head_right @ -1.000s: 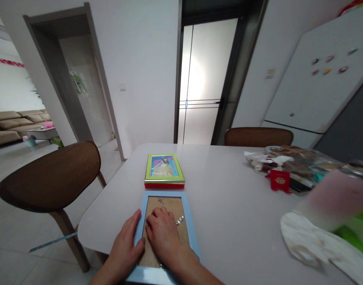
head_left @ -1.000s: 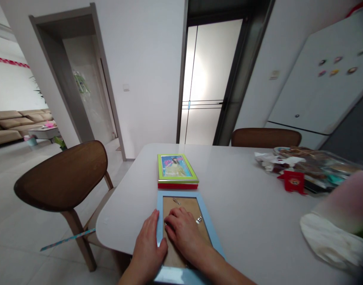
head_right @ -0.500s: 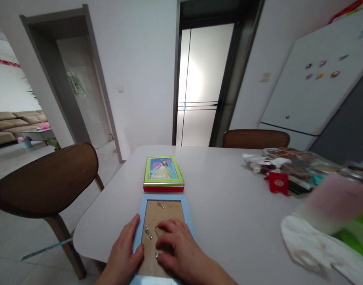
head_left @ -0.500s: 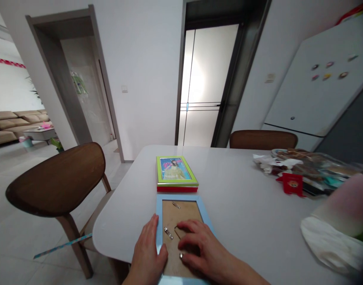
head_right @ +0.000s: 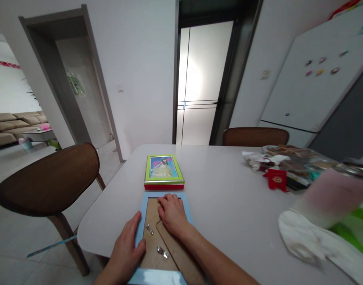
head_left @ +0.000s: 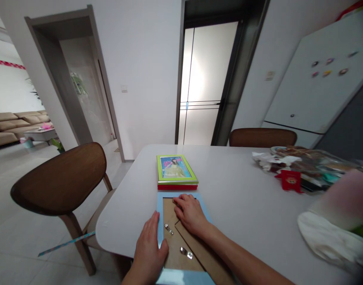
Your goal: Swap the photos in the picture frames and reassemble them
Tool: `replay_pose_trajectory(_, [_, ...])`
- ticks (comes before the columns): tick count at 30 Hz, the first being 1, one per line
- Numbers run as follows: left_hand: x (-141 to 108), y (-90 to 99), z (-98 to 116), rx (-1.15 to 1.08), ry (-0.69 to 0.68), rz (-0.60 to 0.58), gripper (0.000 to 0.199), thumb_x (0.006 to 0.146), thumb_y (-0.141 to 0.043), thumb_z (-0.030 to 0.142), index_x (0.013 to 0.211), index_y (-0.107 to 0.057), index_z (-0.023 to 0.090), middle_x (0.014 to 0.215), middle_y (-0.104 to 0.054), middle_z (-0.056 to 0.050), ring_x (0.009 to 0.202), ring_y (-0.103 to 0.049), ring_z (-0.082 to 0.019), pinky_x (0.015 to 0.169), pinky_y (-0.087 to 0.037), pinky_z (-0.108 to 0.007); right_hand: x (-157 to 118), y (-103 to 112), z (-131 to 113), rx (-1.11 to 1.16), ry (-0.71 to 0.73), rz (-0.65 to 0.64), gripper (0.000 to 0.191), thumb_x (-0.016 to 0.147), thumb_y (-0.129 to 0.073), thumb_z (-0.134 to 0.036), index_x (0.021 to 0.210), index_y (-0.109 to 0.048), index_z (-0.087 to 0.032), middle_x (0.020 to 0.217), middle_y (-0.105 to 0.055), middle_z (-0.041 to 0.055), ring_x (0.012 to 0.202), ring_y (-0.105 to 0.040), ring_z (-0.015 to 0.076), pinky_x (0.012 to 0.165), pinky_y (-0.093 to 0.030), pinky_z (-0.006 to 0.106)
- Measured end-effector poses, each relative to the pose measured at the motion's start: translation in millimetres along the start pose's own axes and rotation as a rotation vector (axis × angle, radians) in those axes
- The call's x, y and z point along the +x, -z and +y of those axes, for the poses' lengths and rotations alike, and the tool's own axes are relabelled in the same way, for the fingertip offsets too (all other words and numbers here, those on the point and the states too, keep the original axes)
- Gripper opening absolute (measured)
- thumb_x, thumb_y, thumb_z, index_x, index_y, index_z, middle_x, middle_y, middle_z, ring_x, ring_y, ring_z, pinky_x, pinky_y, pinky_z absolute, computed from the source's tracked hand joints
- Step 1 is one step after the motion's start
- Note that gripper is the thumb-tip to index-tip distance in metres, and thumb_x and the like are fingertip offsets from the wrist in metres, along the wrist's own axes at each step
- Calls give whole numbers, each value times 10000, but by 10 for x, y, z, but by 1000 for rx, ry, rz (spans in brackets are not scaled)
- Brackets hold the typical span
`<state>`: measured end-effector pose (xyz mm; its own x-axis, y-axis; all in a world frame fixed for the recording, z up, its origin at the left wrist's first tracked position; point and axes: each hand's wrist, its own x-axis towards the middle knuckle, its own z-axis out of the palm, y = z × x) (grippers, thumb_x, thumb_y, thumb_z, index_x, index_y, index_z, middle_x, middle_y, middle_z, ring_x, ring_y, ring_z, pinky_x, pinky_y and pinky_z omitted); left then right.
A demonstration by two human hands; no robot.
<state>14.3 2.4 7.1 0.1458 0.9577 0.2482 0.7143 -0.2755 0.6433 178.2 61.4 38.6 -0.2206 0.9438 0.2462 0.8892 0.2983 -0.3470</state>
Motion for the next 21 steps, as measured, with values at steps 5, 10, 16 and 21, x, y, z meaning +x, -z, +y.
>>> replay_pose_trajectory(5, [-17,10,5,-22,13,2,600,642,-430,127,1228,-340,36,1260,-418,-146,1160,-371,-213,990,-281,-356,-365,277,34,83,10,-64,278,742,-457,-320,955,-588,-201,945,-548,66,869,-471,186,760,-338,281])
replay_pose_trajectory(10, [-16,-3,-8,-33,9,15,598,645,-427,117,1232,-336,53,1266,-412,-139,1160,-368,-210,990,-279,-373,-726,325,36,85,-25,-147,374,631,-562,-337,991,-574,-237,901,-531,51,818,-478,190,742,-343,300])
replay_pose_trajectory(16, [-4,-9,-39,-72,24,22,601,637,-446,124,1230,-349,93,1270,-415,-117,1168,-366,-210,994,-279,-370,-698,356,57,154,-28,-105,455,610,-579,-347,1050,-550,-235,1023,-516,72,904,-481,222,802,-353,331])
replay_pose_trajectory(21, [27,-5,-83,-12,-37,-12,584,658,-433,135,1225,-340,29,1274,-397,-162,1170,-363,-230,989,-291,-385,-1019,867,1298,208,-311,439,311,620,-550,-348,926,-569,-297,973,-532,53,980,-444,295,829,-338,414])
